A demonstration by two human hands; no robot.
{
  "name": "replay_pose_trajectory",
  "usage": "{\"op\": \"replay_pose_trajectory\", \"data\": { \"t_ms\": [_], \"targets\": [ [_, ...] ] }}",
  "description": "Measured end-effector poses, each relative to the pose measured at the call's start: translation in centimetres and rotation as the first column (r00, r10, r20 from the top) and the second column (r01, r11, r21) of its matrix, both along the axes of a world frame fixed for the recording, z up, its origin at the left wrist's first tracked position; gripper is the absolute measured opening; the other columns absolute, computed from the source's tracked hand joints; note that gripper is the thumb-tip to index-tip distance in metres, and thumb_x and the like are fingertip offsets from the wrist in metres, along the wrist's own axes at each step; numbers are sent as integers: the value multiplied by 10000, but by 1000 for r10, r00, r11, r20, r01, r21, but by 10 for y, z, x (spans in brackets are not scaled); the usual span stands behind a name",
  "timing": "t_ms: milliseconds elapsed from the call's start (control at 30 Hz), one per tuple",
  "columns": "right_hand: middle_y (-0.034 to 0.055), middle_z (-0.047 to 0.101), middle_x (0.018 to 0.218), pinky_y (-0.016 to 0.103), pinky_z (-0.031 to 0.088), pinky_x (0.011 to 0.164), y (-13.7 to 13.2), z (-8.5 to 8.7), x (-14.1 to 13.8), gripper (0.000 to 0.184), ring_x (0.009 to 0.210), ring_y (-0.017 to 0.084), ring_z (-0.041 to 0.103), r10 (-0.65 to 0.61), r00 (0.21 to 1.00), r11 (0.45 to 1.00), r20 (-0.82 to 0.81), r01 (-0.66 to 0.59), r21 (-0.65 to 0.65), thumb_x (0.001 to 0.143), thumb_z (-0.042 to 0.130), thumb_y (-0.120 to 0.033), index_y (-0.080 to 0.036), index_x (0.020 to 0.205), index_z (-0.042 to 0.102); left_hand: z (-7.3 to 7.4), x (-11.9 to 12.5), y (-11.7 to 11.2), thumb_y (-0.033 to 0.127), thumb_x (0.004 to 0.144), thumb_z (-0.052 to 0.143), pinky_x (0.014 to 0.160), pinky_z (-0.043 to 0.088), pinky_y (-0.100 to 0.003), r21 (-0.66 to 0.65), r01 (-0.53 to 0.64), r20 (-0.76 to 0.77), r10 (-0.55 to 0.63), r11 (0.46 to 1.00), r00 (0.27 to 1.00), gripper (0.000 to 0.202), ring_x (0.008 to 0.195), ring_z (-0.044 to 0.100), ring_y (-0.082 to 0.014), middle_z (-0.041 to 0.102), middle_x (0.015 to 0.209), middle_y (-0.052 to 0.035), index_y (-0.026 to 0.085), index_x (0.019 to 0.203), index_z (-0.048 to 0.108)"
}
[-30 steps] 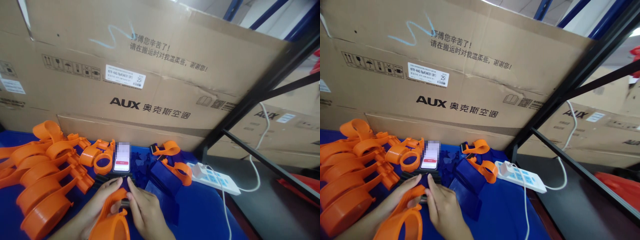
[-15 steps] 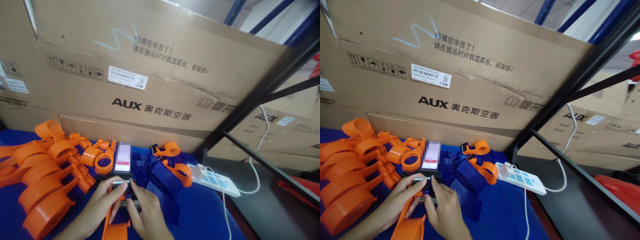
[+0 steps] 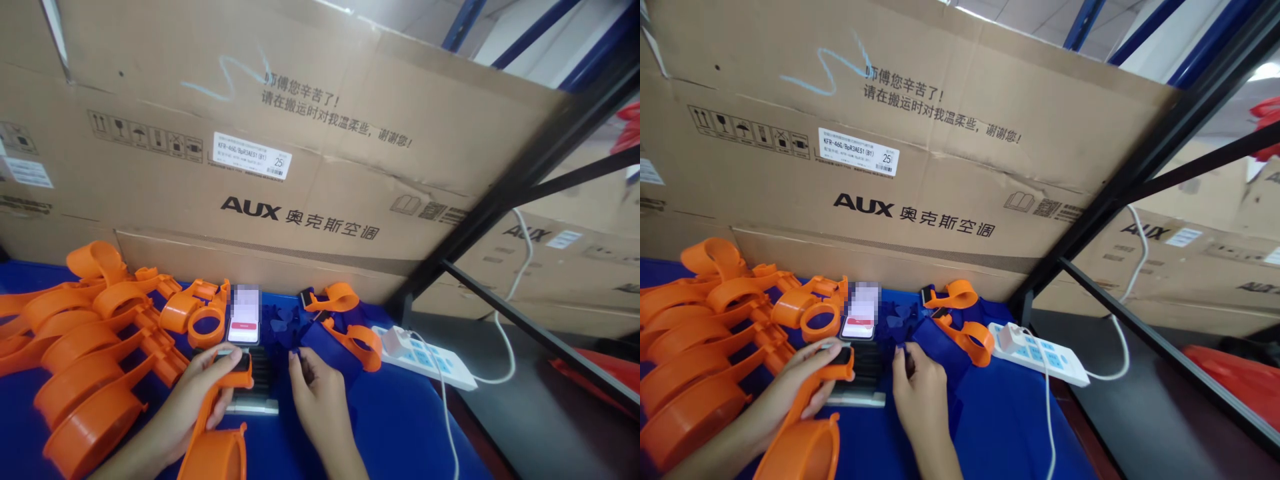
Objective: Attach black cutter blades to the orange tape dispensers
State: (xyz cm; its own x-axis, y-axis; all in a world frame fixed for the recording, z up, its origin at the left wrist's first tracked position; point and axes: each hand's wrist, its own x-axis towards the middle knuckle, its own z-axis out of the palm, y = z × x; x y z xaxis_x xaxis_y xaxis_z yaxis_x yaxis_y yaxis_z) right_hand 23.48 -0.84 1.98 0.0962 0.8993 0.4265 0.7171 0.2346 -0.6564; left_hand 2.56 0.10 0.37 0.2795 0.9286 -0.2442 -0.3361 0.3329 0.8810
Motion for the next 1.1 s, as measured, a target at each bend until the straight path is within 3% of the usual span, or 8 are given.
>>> {"op": "replay_pose_trajectory", "data": {
  "t_ms": [133, 333, 467, 567, 700, 800, 867, 1100],
  "targets": [
    [-30, 494, 518, 236, 302, 440, 4, -3, 6, 473, 464, 141, 457, -14, 994, 1000, 107, 15, -3, 1048, 524, -503, -213, 692, 638, 2, -2, 1, 555, 957, 644, 363, 174, -175, 6, -11, 3, 11, 1000, 1000, 361, 311, 323, -53, 489, 406, 74, 208, 858, 614],
    [10, 662, 566, 248, 431, 486, 6, -10, 8, 389, 487, 190, 641, 50, 999, 995, 22, -47, -91, 1034, 568, -524, -209, 884, 738, 0, -1, 0, 541, 961, 648, 359, 156, -178, 21, -7, -3, 7, 1000, 1000, 349, 306, 326, -42, 506, 420, 76, 207, 867, 612],
    [-20, 606, 529, 257, 428, 507, 7, -12, 8, 333, 473, 189, 624, 42, 999, 994, -1, -42, -98, 1046, 564, -471, -194, 986, 737, -1, -2, -1, 558, 954, 655, 353, 162, -180, 7, 1, 0, -1, 1000, 1000, 351, 299, 334, -49, 496, 416, 83, 219, 889, 598],
    [-37, 550, 542, 252, 382, 488, 3, -8, 5, 319, 474, 164, 560, 50, 998, 997, -42, -52, -52, 1057, 552, -440, -198, 948, 729, -2, -2, 0, 572, 950, 657, 347, 177, -179, 11, -4, -19, 4, 1000, 1000, 347, 305, 340, -60, 502, 426, 87, 230, 947, 596],
    [-23, 608, 653, 237, 426, 521, -7, 1, -3, 228, 536, 145, 557, 202, 969, 979, -140, -200, 30, 1054, 562, -359, -203, 1062, 727, -4, 1, -1, 584, 945, 665, 347, 217, -165, 59, 3, -98, 3, 998, 995, 355, 325, 318, -66, 437, 422, 111, 236, 1002, 623],
    [31, 712, 898, 249, 502, 608, -12, 2, -10, 321, 657, 157, 618, 423, 901, 905, -94, -414, 97, 1000, 623, -291, -227, 1310, 672, -5, 4, -2, 586, 942, 672, 352, 251, -157, 98, 53, -167, -36, 994, 985, 361, 351, 330, -70, 430, 443, 107, 230, 998, 652],
    [61, 720, 1020, 266, 534, 674, -13, 1, -14, 396, 750, 174, 651, 512, 858, 855, -32, -507, 107, 973, 655, -267, -245, 1368, 652, -6, 5, -3, 589, 950, 657, 355, 273, -158, 110, 77, -189, -55, 991, 980, 366, 360, 352, -76, 441, 455, 102, 228, 1011, 662],
    [75, 718, 1001, 302, 547, 778, -10, -4, -18, 306, 888, 212, 690, 503, 864, 863, -6, -502, 65, 1014, 625, -225, -235, 1315, 676, -9, 7, -6, 617, 977, 596, 341, 287, -171, 124, 91, -218, -63, 988, 974, 394, 327, 336, -78, 462, 455, 104, 233, 1052, 646]
  ]
}}
